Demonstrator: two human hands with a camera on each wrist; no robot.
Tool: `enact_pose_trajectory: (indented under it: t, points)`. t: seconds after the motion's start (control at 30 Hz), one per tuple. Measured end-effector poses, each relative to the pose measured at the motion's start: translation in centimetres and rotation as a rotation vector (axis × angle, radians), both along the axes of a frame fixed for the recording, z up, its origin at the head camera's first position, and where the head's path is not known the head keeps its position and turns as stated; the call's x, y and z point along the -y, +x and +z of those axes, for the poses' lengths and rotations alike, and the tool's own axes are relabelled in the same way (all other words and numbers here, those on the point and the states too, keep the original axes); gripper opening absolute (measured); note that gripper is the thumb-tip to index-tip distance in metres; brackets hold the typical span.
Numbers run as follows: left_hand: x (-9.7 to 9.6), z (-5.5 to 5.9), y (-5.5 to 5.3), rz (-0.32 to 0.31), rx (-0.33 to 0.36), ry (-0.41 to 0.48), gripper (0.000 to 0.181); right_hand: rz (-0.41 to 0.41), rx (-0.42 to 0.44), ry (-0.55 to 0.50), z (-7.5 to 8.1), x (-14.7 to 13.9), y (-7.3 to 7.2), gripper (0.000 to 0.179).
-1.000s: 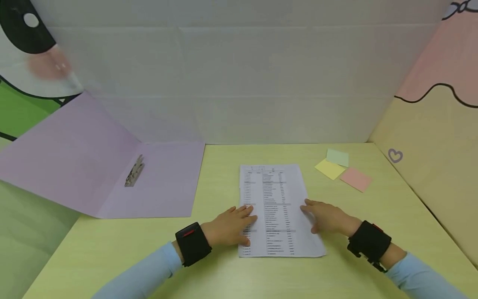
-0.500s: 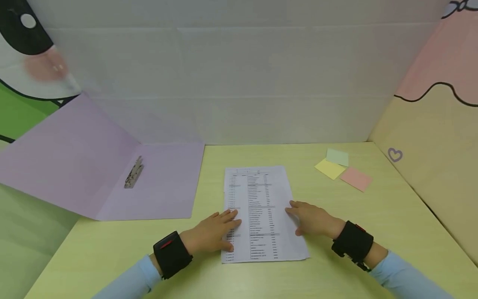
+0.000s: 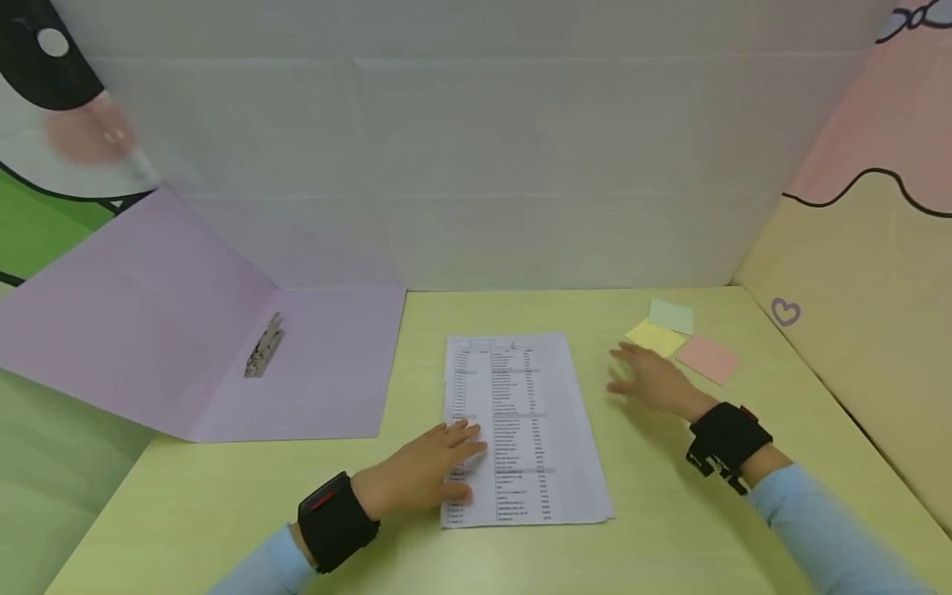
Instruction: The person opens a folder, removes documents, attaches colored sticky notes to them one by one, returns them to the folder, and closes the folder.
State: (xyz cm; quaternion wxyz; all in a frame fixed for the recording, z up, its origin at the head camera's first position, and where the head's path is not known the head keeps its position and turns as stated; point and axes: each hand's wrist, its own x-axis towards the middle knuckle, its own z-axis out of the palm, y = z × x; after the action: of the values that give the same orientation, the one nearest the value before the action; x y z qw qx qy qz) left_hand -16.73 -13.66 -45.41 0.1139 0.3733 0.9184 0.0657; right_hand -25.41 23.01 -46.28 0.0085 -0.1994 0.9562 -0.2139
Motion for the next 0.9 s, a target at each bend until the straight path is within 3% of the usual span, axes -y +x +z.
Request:
enact_pose_trajectory:
  t: [0.17, 0.37, 0.47, 0.6, 0.77, 0.9]
  points:
    - [-0.7, 0.7, 0.5, -0.038, -0.032, 0.052, 0.052, -0.156, 0.024, 0.012, 0.1, -6.3, -6.2, 0.058]
    - [-1.2, 1.0, 1.7, -0.070, -0.054, 0.067, 0.048, -0.277, 0.118, 0.107, -0.6, -10.2, -10.6, 0.054]
    - [-1.0, 1.0, 2.4, -0.070, -0.043, 0.077, 0.047, -0.285, 0.130, 0.122, -1.2, -10.7, -11.7, 0.053]
    - [-0.6, 0.8, 3.2, -0.099, -0.079, 0.096, 0.046, -0.290, 0.120, 0.125, -2.0, -10.8, -12.6, 0.049]
    - [-0.3, 0.5, 3.7, -0.130, -0.139, 0.095, 0.046, -0.220, 0.118, 0.185, -3.0, -10.6, -13.8, 0.048]
    - [-0.3, 0.6, 3.7, -0.112, -0.116, 0.090, 0.046, -0.175, 0.150, 0.194, -4.1, -11.0, -15.1, 0.036]
